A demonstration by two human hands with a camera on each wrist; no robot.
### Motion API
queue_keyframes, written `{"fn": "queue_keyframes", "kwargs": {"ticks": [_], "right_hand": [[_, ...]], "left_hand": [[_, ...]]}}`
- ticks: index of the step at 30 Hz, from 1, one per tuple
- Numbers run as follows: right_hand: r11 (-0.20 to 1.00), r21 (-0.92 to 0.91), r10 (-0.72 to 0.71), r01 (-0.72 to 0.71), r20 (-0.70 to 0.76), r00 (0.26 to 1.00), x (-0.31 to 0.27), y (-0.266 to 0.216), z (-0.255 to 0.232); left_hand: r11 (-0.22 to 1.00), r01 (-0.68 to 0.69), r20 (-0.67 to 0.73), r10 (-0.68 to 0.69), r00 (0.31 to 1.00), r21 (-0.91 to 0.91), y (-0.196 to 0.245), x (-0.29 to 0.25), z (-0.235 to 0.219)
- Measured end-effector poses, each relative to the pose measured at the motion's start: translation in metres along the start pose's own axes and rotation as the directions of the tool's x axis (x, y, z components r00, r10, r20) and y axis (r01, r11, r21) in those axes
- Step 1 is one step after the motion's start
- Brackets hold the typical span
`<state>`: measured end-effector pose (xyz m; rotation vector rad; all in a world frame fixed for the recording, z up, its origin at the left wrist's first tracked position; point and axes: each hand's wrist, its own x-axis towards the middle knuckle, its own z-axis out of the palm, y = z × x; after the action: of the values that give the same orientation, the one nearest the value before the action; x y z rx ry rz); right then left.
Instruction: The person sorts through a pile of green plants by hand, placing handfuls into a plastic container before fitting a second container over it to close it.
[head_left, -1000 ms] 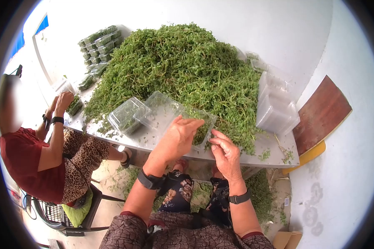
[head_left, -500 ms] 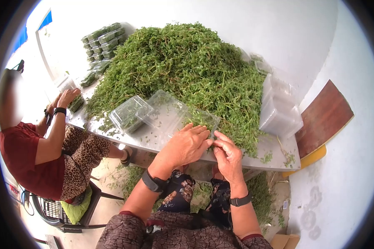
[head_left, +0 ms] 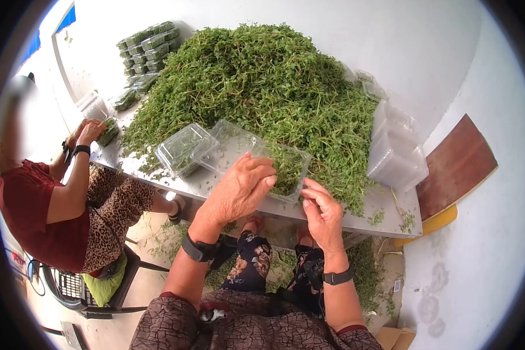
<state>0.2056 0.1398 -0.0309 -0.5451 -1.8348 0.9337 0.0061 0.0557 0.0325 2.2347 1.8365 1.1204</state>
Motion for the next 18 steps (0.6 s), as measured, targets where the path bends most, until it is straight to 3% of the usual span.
{"fn": "queue_keyframes", "kwargs": {"ticks": [4,6,8,11,12,13,15,16,18], "right_hand": [[1.000,-0.002,-0.005,0.005,-0.002,1.000,-0.001,-0.002,-0.002],[1.000,0.001,-0.026,0.026,0.006,1.000,0.000,0.000,0.000],[0.994,0.103,0.031,-0.026,-0.045,0.998,0.001,0.002,0.002],[0.996,0.085,-0.017,0.025,-0.096,0.995,0.004,-0.003,0.002],[0.987,-0.113,-0.120,0.112,-0.060,0.991,0.007,-0.008,0.000],[0.986,-0.115,-0.125,0.119,-0.050,0.991,0.011,-0.015,0.000],[0.848,-0.388,-0.318,0.361,0.172,0.932,0.020,-0.034,0.001],[0.818,-0.434,-0.305,0.378,0.230,0.924,0.023,-0.044,0.004],[0.770,-0.487,-0.306,0.411,0.282,0.909,0.033,-0.042,0.006]], "left_hand": [[0.997,-0.046,-0.011,0.047,0.999,0.068,-0.003,-0.012,0.008],[0.985,-0.085,0.115,0.068,0.991,0.152,0.000,-0.012,0.008],[0.981,-0.082,0.147,0.057,0.987,0.175,-0.001,-0.012,0.008],[0.980,-0.082,0.199,0.046,0.979,0.179,-0.003,-0.010,0.010],[0.984,-0.076,0.219,0.039,0.975,0.159,-0.004,-0.010,0.012],[0.985,-0.070,0.209,0.036,0.977,0.159,-0.005,-0.010,0.013],[0.976,-0.114,0.201,0.076,0.977,0.185,-0.007,-0.010,0.016],[0.976,-0.115,0.196,0.078,0.978,0.186,-0.009,-0.011,0.019],[0.958,-0.191,0.055,0.183,0.982,0.216,-0.012,-0.012,0.024]]}}
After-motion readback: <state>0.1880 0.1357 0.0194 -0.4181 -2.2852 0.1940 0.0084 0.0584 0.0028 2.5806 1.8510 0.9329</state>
